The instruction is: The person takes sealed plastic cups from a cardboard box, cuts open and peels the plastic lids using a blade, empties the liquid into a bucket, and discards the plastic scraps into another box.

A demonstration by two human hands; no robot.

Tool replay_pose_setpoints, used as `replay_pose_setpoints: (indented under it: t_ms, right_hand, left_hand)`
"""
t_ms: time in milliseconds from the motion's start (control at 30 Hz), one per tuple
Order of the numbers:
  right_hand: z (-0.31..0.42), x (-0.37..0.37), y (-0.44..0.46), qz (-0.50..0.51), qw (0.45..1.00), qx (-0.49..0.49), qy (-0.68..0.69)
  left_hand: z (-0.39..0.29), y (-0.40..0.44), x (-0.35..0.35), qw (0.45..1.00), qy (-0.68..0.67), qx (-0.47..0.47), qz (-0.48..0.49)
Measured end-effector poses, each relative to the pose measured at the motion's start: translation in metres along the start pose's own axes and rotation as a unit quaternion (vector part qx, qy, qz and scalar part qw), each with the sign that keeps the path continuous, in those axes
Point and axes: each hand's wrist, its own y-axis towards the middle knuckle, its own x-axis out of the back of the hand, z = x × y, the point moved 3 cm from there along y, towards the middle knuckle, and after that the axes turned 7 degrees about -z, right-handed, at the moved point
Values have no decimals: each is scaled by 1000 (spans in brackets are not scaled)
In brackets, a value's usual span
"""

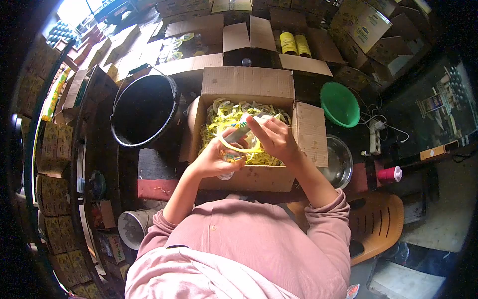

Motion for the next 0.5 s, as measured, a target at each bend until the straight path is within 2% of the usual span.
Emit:
replay_pose_setpoints:
  t_ms: [67, 100, 200, 333, 367, 500]
  right_hand:
    - [0, -1, 0, -2, 1000, 0, 15]
    - [0, -1, 0, 1, 1000, -2, 24]
    - [3, -2, 0, -1, 998, -13, 54]
    - [7, -2, 4, -10, 997, -13, 78]
    - [8, -2, 6, -16, 997, -9, 70]
    - [12, -2, 11, -31, 994, -24, 104]
  left_hand:
    - [-2, 3, 0, 997, 25, -66, 10]
    - [0, -1, -3, 998, -67, 9, 11]
    - [5, -3, -6, 963, -210, 123, 115]
    - [2, -3, -10, 906, -339, 149, 205]
    - [3, -4, -10, 916, -319, 133, 203]
    - [6, -9, -14, 847, -440, 183, 234]
